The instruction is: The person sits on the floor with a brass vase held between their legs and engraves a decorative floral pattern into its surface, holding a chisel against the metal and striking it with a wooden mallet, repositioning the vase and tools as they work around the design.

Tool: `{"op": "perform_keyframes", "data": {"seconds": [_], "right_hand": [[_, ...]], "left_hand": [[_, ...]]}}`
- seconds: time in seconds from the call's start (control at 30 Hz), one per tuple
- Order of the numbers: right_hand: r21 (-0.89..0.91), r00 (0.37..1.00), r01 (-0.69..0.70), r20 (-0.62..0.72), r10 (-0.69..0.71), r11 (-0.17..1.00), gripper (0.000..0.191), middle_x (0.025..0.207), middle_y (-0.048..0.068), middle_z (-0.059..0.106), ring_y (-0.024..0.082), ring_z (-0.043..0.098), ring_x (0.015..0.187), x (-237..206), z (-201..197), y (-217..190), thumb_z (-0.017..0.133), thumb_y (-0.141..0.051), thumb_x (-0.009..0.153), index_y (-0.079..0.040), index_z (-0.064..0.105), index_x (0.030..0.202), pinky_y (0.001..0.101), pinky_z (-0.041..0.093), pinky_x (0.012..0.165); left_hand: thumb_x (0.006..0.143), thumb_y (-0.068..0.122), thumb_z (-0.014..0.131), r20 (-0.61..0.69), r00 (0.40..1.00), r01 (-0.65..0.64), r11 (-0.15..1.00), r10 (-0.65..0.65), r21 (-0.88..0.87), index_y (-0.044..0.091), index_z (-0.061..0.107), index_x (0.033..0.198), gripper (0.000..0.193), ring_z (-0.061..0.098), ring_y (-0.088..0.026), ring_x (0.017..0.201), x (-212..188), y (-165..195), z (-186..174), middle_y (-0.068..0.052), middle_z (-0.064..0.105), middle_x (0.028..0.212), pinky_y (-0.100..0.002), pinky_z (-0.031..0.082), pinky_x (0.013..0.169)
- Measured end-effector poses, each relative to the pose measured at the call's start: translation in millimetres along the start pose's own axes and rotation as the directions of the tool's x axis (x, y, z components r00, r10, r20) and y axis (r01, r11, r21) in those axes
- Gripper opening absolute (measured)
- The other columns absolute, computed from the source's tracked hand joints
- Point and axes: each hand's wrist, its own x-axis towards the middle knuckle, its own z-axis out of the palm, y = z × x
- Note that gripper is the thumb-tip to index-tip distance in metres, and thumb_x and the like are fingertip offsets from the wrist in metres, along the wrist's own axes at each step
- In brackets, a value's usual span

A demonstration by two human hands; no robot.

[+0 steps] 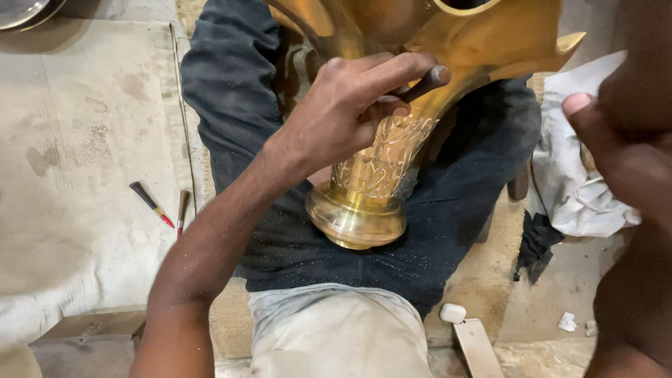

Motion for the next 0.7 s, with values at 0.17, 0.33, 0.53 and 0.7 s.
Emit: {"op": "perform_keyframes", "data": {"seconds": [0.17,0.33,0.53,0.7], "right_hand": [[-0.463,0.914,0.377,0.045,-0.404,0.802,0.016,0.089,0.023,0.069,0.029,0.07,0.071,9.5,-7.9,-9.8,0.078,0.005,0.093,0.011,0.069,0.105,0.0355,0.055,0.063],[-0.332,0.954,0.294,0.049,-0.294,0.896,0.016,0.086,0.021,0.07,0.027,0.072,0.072,12.4,-16.9,-43.8,0.08,-0.002,0.103,0.008,0.068,0.105,0.0325,0.055,0.064],[-0.403,0.979,0.182,0.163,-0.125,0.897,0.02,0.087,0.02,0.07,0.025,0.071,0.074,22.9,-20.3,-65.2,0.078,-0.001,0.097,0.005,0.068,0.113,0.0342,0.057,0.067],[-0.464,0.98,0.176,0.169,-0.108,0.868,0.029,0.089,0.02,0.071,0.023,0.07,0.077,20.4,-19.7,-44.8,0.078,0.0,0.092,0.004,0.07,0.119,0.0361,0.059,0.07]], "left_hand": [[0.097,-0.003,0.072,-0.09,0.994,-0.052,0.998,0.054,0.028,0.009,0.056,0.138,0.045,0.075,-0.026,0.108,-0.1,6.2,0.6,-0.009,0.071,0.126,-0.038,0.066,0.087],[0.099,-0.001,0.074,-0.091,0.992,0.091,0.996,-0.09,0.007,0.011,0.058,0.139,0.045,0.078,-0.022,0.103,-5.2,7.1,7.2,-0.009,0.075,0.121,-0.038,0.066,0.085],[0.099,-0.003,0.073,-0.195,0.973,0.129,0.991,-0.121,0.027,0.01,0.057,0.14,0.045,0.078,-0.022,0.099,-11.3,4.1,18.2,-0.011,0.075,0.11,-0.036,0.067,0.083],[0.1,-0.008,0.069,-0.254,0.95,0.192,0.981,-0.18,0.021,0.011,0.057,0.141,0.047,0.08,-0.018,0.095,-14.2,8.4,24.7,-0.009,0.075,0.109,-0.031,0.067,0.08]]}}
